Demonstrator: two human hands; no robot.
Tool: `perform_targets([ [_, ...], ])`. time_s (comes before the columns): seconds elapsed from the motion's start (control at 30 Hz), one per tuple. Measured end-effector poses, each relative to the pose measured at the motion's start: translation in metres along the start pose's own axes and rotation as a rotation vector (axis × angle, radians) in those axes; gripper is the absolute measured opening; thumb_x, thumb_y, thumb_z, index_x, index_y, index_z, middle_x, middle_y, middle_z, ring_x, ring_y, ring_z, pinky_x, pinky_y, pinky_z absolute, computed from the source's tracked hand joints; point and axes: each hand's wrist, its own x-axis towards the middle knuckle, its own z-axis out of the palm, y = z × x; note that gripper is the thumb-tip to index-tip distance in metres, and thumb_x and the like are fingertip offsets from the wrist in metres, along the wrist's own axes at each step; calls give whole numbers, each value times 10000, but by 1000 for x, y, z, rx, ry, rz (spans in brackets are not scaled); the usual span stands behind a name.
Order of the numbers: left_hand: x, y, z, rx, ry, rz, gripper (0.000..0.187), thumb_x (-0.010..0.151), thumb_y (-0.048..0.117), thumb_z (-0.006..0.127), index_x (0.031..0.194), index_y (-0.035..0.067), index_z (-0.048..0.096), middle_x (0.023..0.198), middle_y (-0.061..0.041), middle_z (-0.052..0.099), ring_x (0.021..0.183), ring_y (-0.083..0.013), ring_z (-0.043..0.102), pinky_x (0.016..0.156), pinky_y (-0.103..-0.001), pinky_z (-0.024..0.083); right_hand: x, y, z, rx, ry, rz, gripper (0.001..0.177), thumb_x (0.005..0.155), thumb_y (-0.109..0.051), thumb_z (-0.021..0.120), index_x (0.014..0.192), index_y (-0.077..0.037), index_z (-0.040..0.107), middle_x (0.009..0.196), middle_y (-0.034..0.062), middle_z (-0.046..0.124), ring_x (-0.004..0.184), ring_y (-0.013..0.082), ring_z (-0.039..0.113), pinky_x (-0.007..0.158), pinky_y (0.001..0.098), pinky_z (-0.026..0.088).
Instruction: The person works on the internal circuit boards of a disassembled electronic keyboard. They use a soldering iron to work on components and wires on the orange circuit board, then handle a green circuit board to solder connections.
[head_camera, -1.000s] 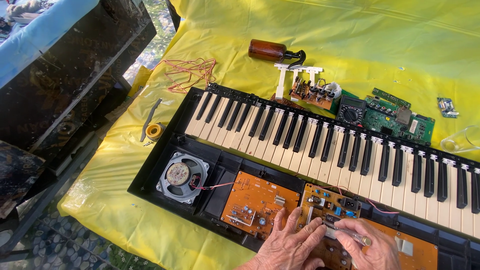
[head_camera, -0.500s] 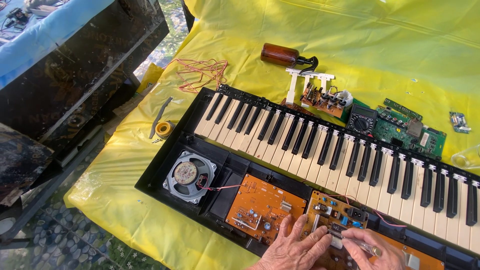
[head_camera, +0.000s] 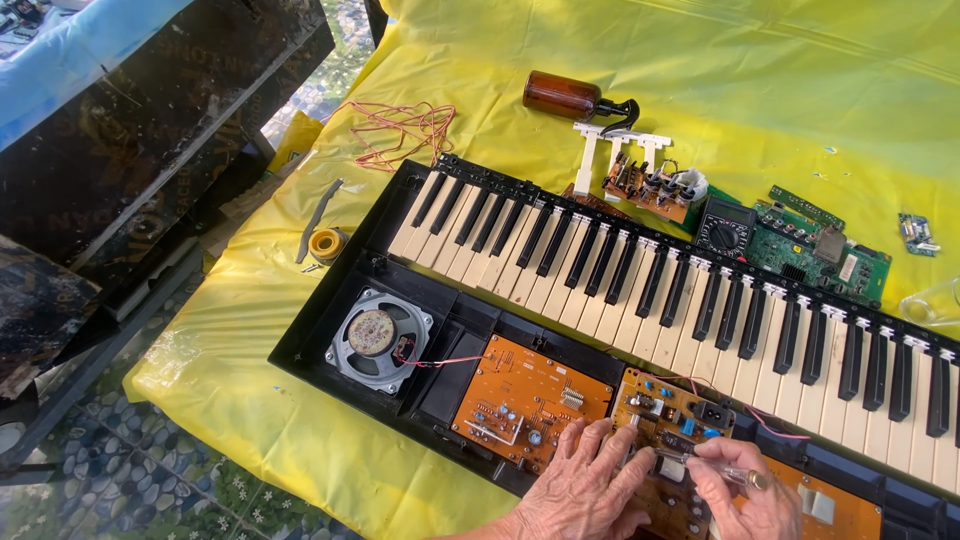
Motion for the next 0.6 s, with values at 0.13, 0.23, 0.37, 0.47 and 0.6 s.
perform_targets([
  [0.13,-4,0,4,34,71,14,670,910,341,683,1436,4,442,1463,-296,448,1266,-528,435,1032,-684,321,-7,5,4,-4,-2,-20,224,858,-425,710,992,-267,798,732,-21,827,766,169,783,838,292,542],
  [0.23,-3,2,-1,-4,79,11,642,925,291,671,1432,-28,438,1462,-279,452,1239,-512,434,1024,-683,323,-13,10,11,32,79,-110,188,820,-355,795,1001,-304,804,921,-114,822,889,138,746,835,294,555],
  [0.37,-4,4,-4,-9,86,-9,620,915,255,695,1409,-52,481,1476,-274,495,1168,-460,460,1019,-652,330,-25,-1,8,135,85,-123,156,822,-276,814,961,-205,818,836,-28,815,800,149,737,776,287,562],
  [0.47,-3,6,-9,37,103,1,566,913,234,703,1369,-47,519,1445,-269,539,1091,-430,485,992,-604,354,-22,7,10,157,99,-207,152,810,-285,812,935,-198,807,788,-33,812,730,136,748,734,276,571],
  [0.6,-1,6,-7,90,178,52,410,951,199,659,1277,-40,588,1360,-265,606,1016,-423,525,933,-557,404,-12,27,14,169,103,-461,147,830,-290,777,946,-201,759,924,-47,823,799,118,778,777,276,584],
])
